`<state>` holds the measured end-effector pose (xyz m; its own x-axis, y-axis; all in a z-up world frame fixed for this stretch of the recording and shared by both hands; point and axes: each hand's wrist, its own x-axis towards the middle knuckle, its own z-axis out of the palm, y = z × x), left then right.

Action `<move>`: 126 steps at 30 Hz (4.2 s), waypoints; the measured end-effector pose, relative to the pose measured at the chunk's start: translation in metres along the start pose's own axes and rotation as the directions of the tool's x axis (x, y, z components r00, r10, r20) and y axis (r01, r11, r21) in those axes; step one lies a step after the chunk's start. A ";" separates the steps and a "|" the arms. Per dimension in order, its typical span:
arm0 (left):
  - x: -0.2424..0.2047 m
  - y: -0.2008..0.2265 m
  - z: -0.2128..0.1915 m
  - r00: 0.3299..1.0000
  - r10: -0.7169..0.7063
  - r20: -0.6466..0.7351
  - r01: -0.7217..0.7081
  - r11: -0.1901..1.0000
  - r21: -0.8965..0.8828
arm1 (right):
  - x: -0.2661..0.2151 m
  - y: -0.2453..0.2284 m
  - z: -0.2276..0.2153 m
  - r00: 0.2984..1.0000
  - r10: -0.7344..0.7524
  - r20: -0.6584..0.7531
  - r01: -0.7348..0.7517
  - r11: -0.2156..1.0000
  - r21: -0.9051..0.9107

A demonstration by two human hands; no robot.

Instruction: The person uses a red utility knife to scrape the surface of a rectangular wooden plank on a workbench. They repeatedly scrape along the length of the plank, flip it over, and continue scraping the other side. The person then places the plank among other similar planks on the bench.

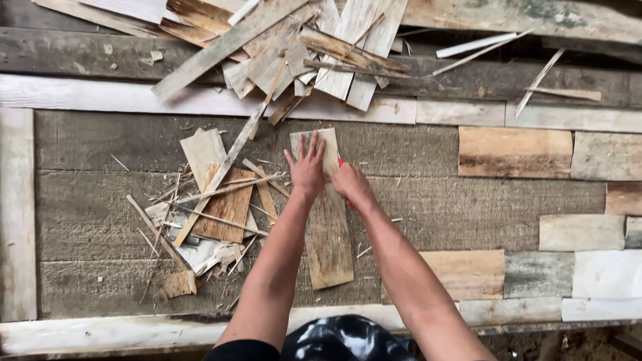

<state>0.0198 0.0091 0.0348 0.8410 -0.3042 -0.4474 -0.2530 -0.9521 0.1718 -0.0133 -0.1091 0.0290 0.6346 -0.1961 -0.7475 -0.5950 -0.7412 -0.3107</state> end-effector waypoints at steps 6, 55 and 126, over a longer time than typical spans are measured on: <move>0.010 -0.003 0.023 1.000 -0.011 -0.028 0.007 0.992 -0.125 | 0.004 0.020 0.019 0.999 -0.034 -0.022 0.035 0.999 0.040; -0.073 0.004 0.078 0.998 0.034 -0.060 -0.040 0.994 -0.104 | -0.119 0.021 0.031 1.000 0.030 -0.004 -0.030 0.997 -0.074; -0.187 0.036 0.138 1.000 0.019 0.016 -0.017 0.992 -0.122 | -0.164 0.087 0.099 0.999 0.032 0.007 -0.032 0.999 0.004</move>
<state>-0.2131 0.0276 0.0033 0.8285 -0.3225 -0.4579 -0.2071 -0.9360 0.2847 -0.2178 -0.0785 0.0664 0.6115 -0.2154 -0.7614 -0.6171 -0.7322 -0.2884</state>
